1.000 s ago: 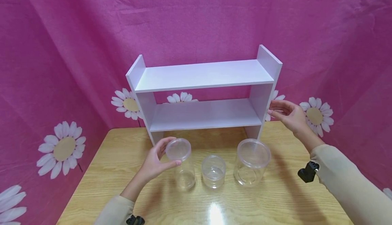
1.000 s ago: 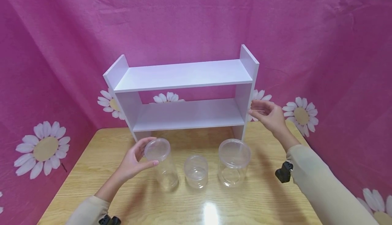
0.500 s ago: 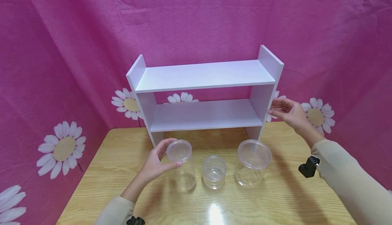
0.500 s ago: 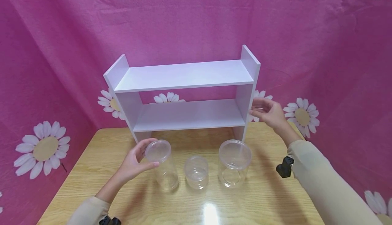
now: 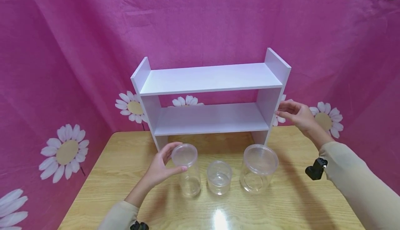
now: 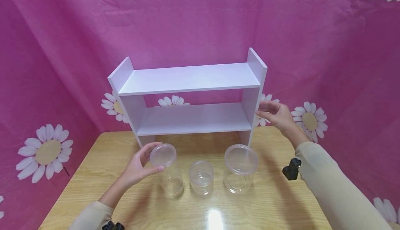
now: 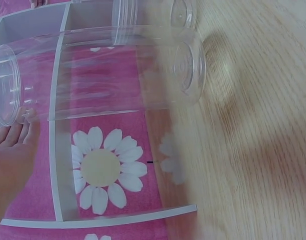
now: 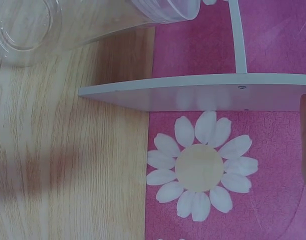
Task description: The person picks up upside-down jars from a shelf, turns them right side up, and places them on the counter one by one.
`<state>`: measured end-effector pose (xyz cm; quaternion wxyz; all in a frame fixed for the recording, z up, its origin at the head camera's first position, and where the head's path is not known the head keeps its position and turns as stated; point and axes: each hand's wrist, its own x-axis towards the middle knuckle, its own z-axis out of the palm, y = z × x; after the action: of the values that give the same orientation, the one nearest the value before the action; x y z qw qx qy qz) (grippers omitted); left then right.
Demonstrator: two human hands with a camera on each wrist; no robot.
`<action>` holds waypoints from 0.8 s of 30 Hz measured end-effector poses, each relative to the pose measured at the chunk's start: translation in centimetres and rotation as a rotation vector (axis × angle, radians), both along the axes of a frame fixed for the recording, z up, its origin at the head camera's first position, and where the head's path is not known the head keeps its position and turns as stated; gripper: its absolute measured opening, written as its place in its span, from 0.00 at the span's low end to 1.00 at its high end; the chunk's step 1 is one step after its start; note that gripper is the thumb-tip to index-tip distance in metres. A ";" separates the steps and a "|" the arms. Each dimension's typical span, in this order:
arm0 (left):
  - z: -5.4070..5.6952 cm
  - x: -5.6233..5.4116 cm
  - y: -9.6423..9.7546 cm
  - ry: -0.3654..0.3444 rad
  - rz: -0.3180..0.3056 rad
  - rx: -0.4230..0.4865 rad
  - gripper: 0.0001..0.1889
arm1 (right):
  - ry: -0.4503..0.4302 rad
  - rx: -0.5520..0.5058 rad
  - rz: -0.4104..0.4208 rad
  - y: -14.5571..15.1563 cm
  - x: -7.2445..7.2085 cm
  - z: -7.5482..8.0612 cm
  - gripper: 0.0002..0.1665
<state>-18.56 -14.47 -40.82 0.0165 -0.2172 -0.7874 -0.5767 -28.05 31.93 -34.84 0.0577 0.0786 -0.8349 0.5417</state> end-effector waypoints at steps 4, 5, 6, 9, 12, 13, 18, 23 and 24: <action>-0.4 0.1 0.1 0.005 0.005 0.002 0.36 | 0.008 -0.019 -0.012 -0.2 0.1 -0.2 0.13; -0.5 0.1 0.2 0.006 0.007 0.000 0.36 | 0.008 -0.028 -0.013 -0.2 0.2 -0.2 0.12; -0.6 0.1 0.2 0.008 0.008 0.000 0.37 | 0.009 -0.037 -0.014 -0.3 0.2 -0.2 0.12; -0.9 0.1 0.4 0.013 0.010 -0.007 0.37 | 0.010 -0.046 -0.016 -0.3 0.3 -0.2 0.12; -1.1 0.2 0.4 0.011 0.014 -0.014 0.37 | 0.008 -0.041 -0.024 -0.4 0.3 -0.3 0.12; -1.2 0.2 0.5 0.012 0.015 -0.016 0.37 | 0.004 -0.035 -0.027 -0.3 0.3 -0.3 0.12; -1.5 0.3 0.5 0.030 0.013 -0.008 0.37 | -0.009 -0.026 -0.035 -0.3 0.3 -0.5 0.12; -1.7 0.3 0.4 0.037 0.027 -0.015 0.37 | 0.000 -0.054 -0.033 -0.4 0.3 -0.4 0.11; -1.7 0.2 0.4 0.036 0.030 -0.015 0.37 | 0.002 -0.060 -0.031 -0.5 0.3 -0.4 0.11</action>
<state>-18.32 -14.05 -42.54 0.0375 -0.2160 -0.7945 -0.5663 -27.74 31.48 -35.25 0.0692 0.0642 -0.8193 0.5655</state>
